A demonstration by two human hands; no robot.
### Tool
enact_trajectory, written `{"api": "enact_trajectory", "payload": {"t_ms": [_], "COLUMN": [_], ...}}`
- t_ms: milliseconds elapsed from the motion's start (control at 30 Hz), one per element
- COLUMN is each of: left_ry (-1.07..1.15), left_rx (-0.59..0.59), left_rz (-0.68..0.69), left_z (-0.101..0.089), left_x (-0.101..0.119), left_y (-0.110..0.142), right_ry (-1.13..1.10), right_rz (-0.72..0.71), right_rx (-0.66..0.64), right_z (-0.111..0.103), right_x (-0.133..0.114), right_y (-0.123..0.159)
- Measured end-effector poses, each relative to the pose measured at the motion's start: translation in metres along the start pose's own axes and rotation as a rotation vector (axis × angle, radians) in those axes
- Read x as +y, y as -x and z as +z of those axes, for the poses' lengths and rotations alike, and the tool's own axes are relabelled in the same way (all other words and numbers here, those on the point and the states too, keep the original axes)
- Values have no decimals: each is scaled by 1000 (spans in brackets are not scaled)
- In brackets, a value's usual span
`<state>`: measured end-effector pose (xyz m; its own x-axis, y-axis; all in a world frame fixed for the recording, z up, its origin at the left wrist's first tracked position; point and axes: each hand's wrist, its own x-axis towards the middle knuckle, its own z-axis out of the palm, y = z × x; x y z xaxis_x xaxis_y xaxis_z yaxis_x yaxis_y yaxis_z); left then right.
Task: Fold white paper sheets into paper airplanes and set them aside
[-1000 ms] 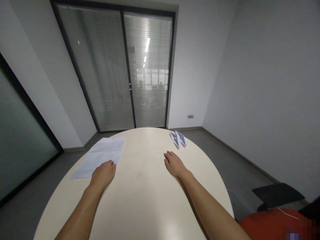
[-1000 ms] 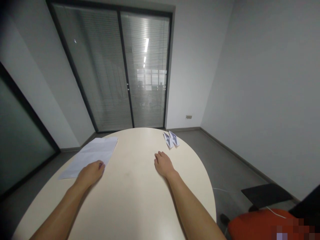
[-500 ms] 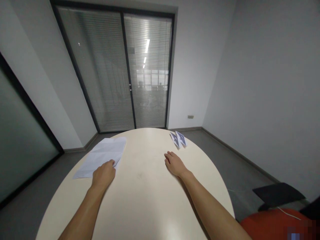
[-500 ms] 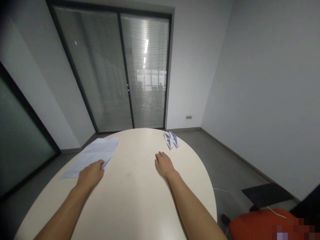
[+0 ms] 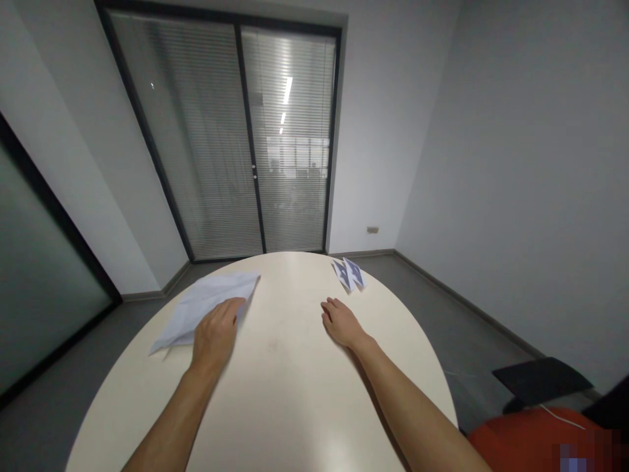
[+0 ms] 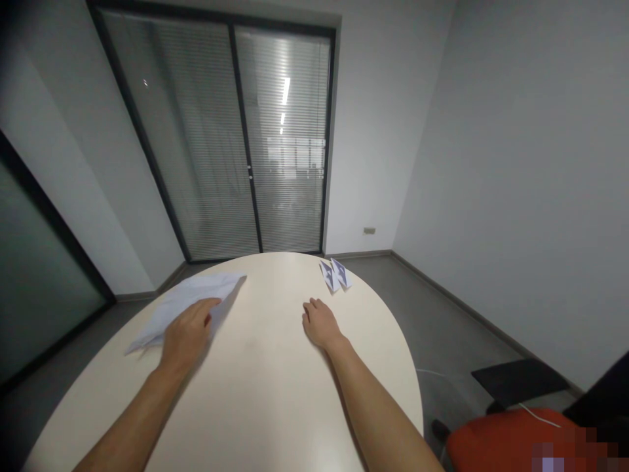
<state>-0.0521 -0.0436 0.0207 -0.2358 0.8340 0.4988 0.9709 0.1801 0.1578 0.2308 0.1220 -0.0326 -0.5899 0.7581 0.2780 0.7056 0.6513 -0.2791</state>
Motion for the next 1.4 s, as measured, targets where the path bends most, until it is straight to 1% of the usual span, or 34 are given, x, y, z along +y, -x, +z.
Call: {"api": "enact_trajectory", "payload": {"t_ms": [33, 100, 167, 233, 267, 333, 367, 433, 500, 567, 600, 700, 800, 900, 967, 1033, 1100, 1133, 1167, 1200, 1233, 1300, 1333, 1400], "left_ry": [22, 58, 102, 162, 185, 205, 207, 223, 243, 242, 236, 224, 230, 272, 328, 378, 394, 370, 339, 308, 291, 288, 293, 309], "left_rx": [-22, -28, -53, -122, -147, -201, -223, -249, -259, -259, -259, -271, -293, -342, -377, -371, -313, -271, -261, -284, -344, -447, -464, -454], "left_rz": [59, 180, 353, 539, 606, 722, 779, 843, 873, 888, 892, 902, 905, 890, 842, 733, 572, 473, 382, 318, 284, 283, 297, 331], "left_z": [2, 7, 14, 20, 22, 25, 26, 27, 27, 27, 27, 27, 24, 18, 16, 18, 25, 29, 34, 38, 40, 42, 41, 36], "left_x": [6, 19, 33, 49, 57, 73, 80, 92, 99, 101, 101, 101, 105, 110, 109, 101, 86, 77, 68, 59, 50, 39, 36, 37], "left_y": [0, 3, 7, 13, 16, 23, 26, 30, 33, 34, 34, 34, 35, 36, 36, 33, 30, 28, 27, 26, 24, 23, 23, 22], "right_ry": [0, -7, -32, -82, -113, -174, -198, -230, -250, -279, -297, -332, -279, -211, -201, -213, -229, -233, -234, -231, -224, -203, -189, -153], "right_rz": [0, 5, 18, 70, 113, 194, 212, 174, 86, 12, -18, -113, -195, -240, -267, -306, -334, -338, -334, -329, -326, -324, -314, -249], "right_rx": [0, -3, 0, 19, 39, 102, 144, 241, 326, 350, 326, 152, 9, -46, -55, -65, -81, -91, -101, -108, -113, -119, -124, -136], "right_z": [0, -1, 0, 0, 1, 1, 0, -3, -6, -7, -7, -1, 4, 3, 1, -1, -3, -4, -6, -7, -10, -15, -17, -22], "right_x": [-1, -1, -1, 0, 0, -1, -2, -5, -11, -16, -18, -23, -24, -25, -24, -23, -22, -21, -21, -22, -23, -26, -27, -31], "right_y": [0, 0, 0, 0, -1, -2, -3, -5, -6, -6, -5, -1, 3, 5, 5, 5, 5, 5, 5, 5, 5, 5, 5, 4]}}
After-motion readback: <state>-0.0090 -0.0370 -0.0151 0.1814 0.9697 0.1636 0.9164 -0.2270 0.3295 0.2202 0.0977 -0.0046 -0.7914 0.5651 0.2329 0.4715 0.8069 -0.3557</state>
